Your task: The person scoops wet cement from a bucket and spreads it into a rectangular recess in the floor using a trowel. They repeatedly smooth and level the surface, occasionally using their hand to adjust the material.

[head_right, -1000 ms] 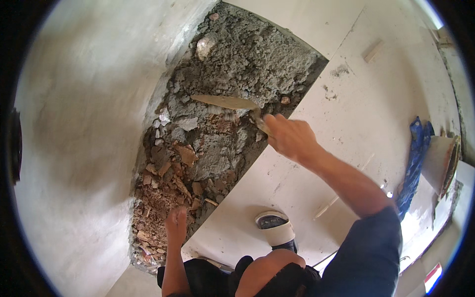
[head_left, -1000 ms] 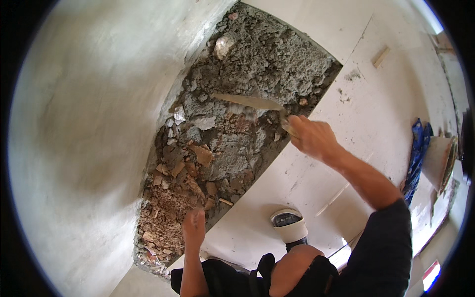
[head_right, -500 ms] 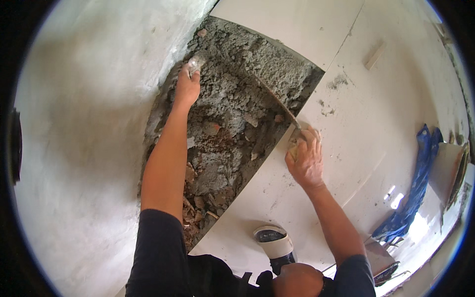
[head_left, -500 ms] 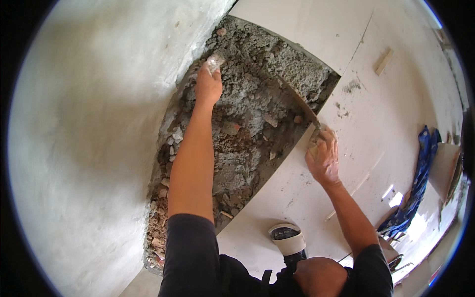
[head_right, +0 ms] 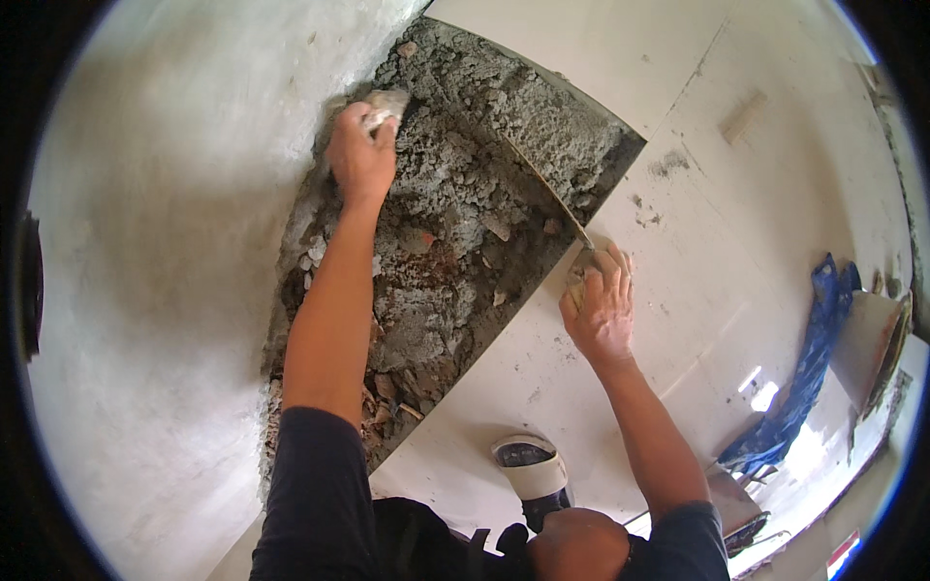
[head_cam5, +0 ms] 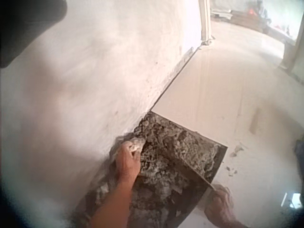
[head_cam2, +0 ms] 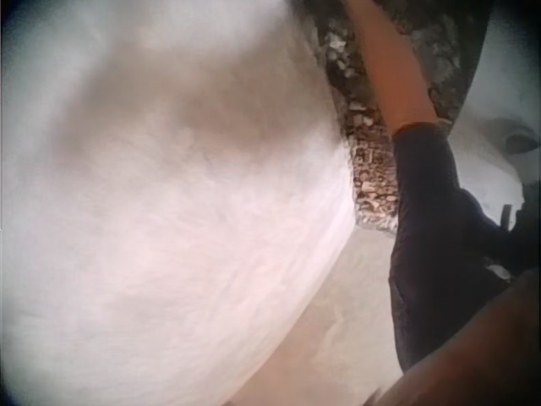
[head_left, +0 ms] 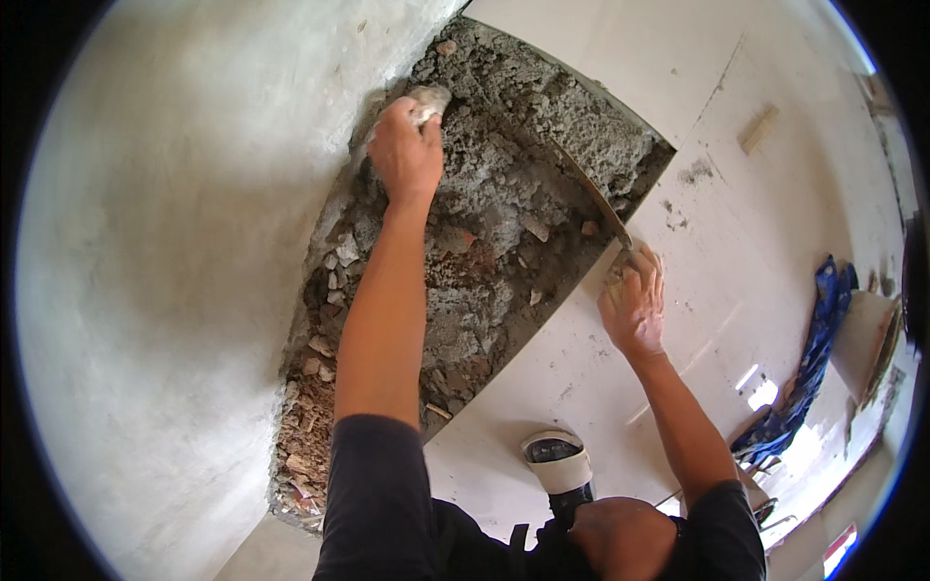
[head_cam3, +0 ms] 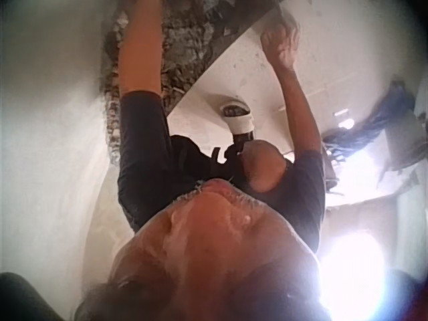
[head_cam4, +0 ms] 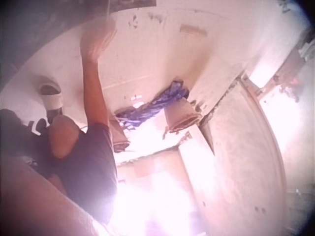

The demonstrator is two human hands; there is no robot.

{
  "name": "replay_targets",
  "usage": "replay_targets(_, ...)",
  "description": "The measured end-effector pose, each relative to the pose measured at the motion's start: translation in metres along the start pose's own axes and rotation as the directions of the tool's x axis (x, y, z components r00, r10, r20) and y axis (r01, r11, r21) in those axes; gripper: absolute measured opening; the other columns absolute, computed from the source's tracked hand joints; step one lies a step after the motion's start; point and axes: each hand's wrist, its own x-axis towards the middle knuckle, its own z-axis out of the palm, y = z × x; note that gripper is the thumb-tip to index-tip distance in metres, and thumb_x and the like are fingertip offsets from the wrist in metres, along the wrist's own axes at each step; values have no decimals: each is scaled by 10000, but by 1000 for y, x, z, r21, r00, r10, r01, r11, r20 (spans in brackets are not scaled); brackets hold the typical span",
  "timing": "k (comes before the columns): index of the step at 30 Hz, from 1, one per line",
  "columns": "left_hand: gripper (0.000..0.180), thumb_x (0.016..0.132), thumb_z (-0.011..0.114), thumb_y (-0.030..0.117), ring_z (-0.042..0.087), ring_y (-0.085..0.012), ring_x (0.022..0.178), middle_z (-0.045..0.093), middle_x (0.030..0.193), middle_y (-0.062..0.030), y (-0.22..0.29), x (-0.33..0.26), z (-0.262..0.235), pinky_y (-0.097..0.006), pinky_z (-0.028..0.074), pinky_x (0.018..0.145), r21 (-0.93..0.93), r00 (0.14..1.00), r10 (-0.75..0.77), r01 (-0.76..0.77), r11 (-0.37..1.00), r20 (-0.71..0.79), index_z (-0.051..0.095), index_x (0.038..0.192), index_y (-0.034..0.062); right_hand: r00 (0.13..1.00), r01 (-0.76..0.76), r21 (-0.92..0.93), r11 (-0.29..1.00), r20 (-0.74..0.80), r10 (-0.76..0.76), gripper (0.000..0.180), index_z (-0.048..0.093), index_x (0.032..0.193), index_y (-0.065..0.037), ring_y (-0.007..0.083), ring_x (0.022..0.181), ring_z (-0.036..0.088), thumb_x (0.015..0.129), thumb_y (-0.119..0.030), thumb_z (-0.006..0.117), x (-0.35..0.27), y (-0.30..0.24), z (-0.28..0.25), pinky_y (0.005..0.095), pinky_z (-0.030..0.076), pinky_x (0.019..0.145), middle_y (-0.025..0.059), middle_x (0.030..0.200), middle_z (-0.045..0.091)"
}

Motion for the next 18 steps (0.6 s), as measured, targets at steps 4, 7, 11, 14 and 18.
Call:
replay_targets(4, 523, 872, 656, 279, 534, -304, 1093, 538, 1182, -181, -24, -68, -66, -409, 397, 973, -448, 978, -202, 158, 880, -52, 454, 1259, -9, 1000, 8, -32, 999, -18, -8, 337, 515, 1015, 41, 425, 1240, 415, 727, -79, 643, 1, -3, 3, 560, 334, 1055, 209, 1181, 472)
replay_targets(7, 577, 913, 601, 342, 479, -278, 1165, 460, 1270, -166, -48, -159, -132, -394, 377, 1003, -466, 899, -410, 433, 771, 157, 402, 1322, -13, 998, 31, -91, 995, -47, -35, 334, 511, 1006, 36, 409, 1214, 436, 731, -92, 652, -8, -5, 5, 529, 368, 1022, 207, 1195, 474)
replay_targets(11, 632, 898, 623, 393, 444, -287, 1196, 414, 1311, -160, -76, -288, -205, -440, 384, 1003, -323, 678, -666, 735, 596, 313, 381, 1350, 22, 995, -95, -48, 994, -18, 94, 341, 491, 1037, 25, 405, 1094, 537, 772, -123, 645, 2, -19, -3, 479, 454, 909, 224, 1152, 528)
replay_targets(14, 606, 912, 612, 359, 456, -295, 1192, 402, 1328, -165, -102, -379, -246, -459, 413, 967, -294, 438, -852, 887, 357, 287, 357, 1364, 45, 953, -283, -79, 956, 92, 290, 349, 460, 1099, 2, 427, 918, 622, 853, -213, 583, 36, -45, -17, 494, 497, 775, 238, 1002, 618)
replay_targets(18, 558, 940, 576, 317, 496, -310, 1149, 395, 1339, -179, -147, -455, -271, -434, 451, 927, -207, 365, -914, 922, 328, 177, 345, 1368, 44, 875, -369, -255, 894, 229, 427, 342, 448, 1119, -27, 423, 940, 634, 851, -215, 548, 78, -92, -6, 510, 502, 800, 228, 985, 651)
